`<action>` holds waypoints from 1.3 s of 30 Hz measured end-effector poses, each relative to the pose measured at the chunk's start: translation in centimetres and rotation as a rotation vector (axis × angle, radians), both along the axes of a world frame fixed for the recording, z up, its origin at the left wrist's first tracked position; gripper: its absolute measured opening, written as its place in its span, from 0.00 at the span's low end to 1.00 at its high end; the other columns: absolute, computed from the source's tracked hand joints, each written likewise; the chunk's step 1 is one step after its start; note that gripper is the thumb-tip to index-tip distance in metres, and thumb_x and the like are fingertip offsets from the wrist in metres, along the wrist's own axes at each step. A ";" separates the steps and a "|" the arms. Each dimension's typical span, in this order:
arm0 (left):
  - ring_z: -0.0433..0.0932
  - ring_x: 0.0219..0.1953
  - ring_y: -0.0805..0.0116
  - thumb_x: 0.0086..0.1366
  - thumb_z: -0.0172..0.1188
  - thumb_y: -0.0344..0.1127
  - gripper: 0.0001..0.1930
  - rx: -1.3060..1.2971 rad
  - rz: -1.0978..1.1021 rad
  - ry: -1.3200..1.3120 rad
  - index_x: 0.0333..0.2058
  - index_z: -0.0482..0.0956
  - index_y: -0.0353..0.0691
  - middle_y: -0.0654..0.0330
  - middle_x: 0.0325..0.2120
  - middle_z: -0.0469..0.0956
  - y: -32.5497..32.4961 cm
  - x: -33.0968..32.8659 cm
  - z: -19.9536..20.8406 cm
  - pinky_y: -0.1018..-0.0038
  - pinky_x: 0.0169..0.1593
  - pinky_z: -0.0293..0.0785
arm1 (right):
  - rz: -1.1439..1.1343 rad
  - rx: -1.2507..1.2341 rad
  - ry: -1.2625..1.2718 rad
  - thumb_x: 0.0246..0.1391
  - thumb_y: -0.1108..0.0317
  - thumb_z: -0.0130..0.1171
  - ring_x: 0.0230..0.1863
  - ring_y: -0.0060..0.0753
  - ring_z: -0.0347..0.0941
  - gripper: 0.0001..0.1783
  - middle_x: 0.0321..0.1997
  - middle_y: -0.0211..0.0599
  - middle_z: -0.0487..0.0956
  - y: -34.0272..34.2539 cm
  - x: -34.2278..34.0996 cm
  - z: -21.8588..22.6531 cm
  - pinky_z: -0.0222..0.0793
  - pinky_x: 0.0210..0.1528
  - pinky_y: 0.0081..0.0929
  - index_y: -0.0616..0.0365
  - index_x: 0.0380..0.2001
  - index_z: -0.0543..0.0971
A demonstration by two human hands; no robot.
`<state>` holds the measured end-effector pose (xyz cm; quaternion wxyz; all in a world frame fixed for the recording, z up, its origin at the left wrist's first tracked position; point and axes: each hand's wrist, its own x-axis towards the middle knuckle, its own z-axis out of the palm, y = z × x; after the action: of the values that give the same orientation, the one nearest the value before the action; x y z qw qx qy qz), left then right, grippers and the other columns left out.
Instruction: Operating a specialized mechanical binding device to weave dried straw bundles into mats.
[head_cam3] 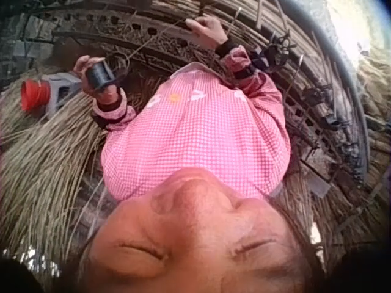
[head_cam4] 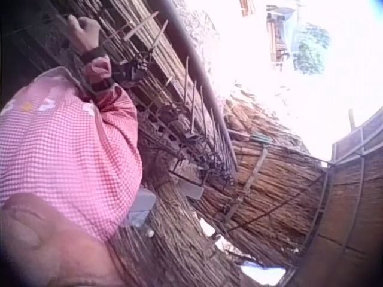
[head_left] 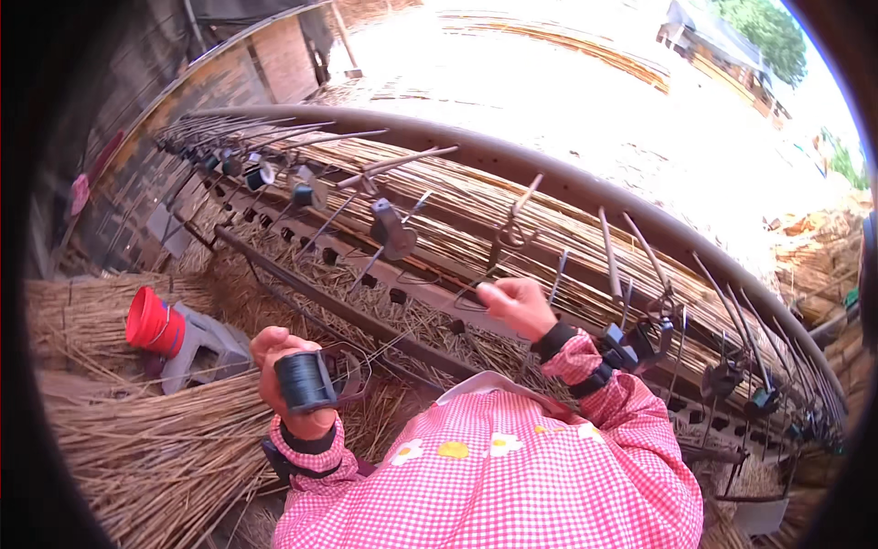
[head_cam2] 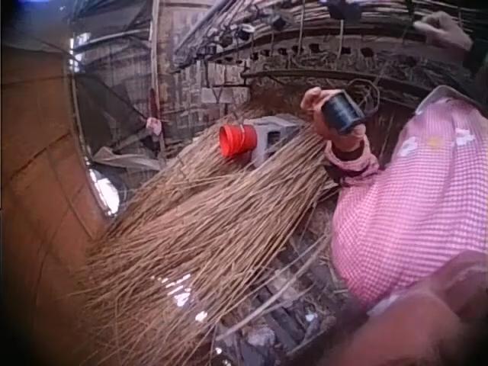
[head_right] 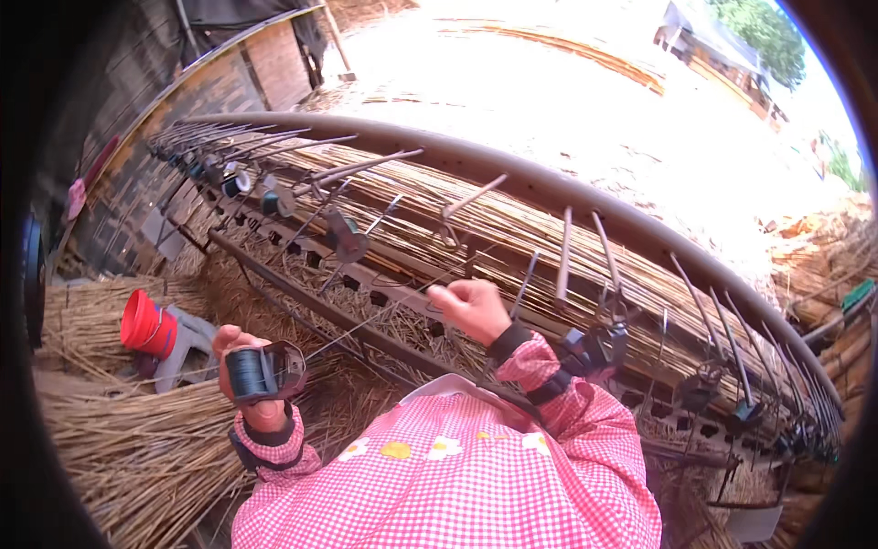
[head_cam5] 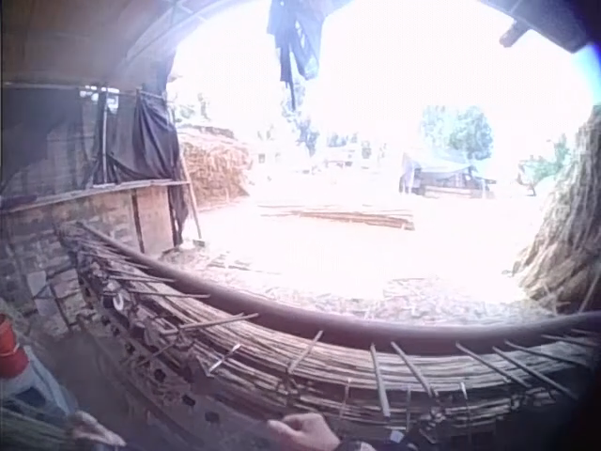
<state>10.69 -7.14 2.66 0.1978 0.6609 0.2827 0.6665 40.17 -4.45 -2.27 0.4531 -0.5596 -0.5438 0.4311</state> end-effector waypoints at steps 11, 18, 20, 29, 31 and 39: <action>0.69 0.41 0.65 0.49 0.59 0.46 0.15 -0.108 -0.598 0.482 0.31 0.71 0.43 0.58 0.32 0.70 1.5 13.2 0.1 0.71 0.49 0.63 | 0.936 0.188 0.915 0.47 0.67 0.57 0.50 0.36 0.63 0.11 0.43 0.42 0.72 -9.6 -6.2 8.6 0.55 0.54 0.33 0.62 0.34 0.76; 0.64 0.49 0.62 0.49 0.57 0.45 0.21 0.530 0.502 1.388 0.42 0.70 0.43 0.56 0.39 0.71 8.8 16.8 -3.4 0.66 0.58 0.48 | 0.666 -0.263 1.118 0.51 0.57 0.51 0.43 0.32 0.70 0.20 0.38 0.39 0.73 -9.7 -5.8 7.0 0.64 0.48 0.29 0.63 0.40 0.68; 0.72 0.35 0.63 0.50 0.56 0.38 0.14 0.001 -0.124 1.498 0.35 0.72 0.38 0.58 0.25 0.73 10.1 16.1 -2.7 0.69 0.44 0.64 | 0.421 -0.335 1.338 0.54 0.53 0.41 0.47 0.46 0.69 0.24 0.41 0.49 0.72 -7.3 -1.9 4.3 0.62 0.52 0.40 0.65 0.42 0.67; 0.72 0.44 0.65 0.60 0.46 0.26 0.20 -1.170 -1.558 -0.932 0.52 0.62 0.41 0.55 0.46 0.68 14.9 19.6 -8.8 0.75 0.41 0.77 | -0.429 -0.025 1.708 0.50 0.63 0.42 0.39 0.41 0.70 0.13 0.37 0.43 0.74 7.5 3.8 -5.9 0.68 0.45 0.38 0.58 0.34 0.72; 0.73 0.42 0.68 0.57 0.55 0.36 0.25 -1.086 -1.259 -0.592 0.53 0.60 0.42 0.57 0.46 0.67 16.1 21.4 -8.7 0.80 0.37 0.76 | -0.503 0.131 1.787 0.52 0.63 0.37 0.37 0.43 0.71 0.16 0.35 0.44 0.74 8.7 4.5 -6.1 0.68 0.42 0.41 0.61 0.35 0.71; 0.72 0.45 0.63 0.42 0.68 0.44 0.38 -0.278 -0.529 0.531 0.51 0.63 0.34 0.52 0.42 0.72 13.2 22.0 -5.1 0.74 0.47 0.66 | -0.409 -0.182 1.096 0.57 0.56 0.34 0.34 0.32 0.72 0.18 0.33 0.36 0.74 7.1 3.6 -7.0 0.70 0.40 0.33 0.55 0.35 0.70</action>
<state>32.66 6.06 -2.45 0.3704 0.8271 0.2316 0.3537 43.80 2.67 -9.24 0.6921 -0.3852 -0.0725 0.6061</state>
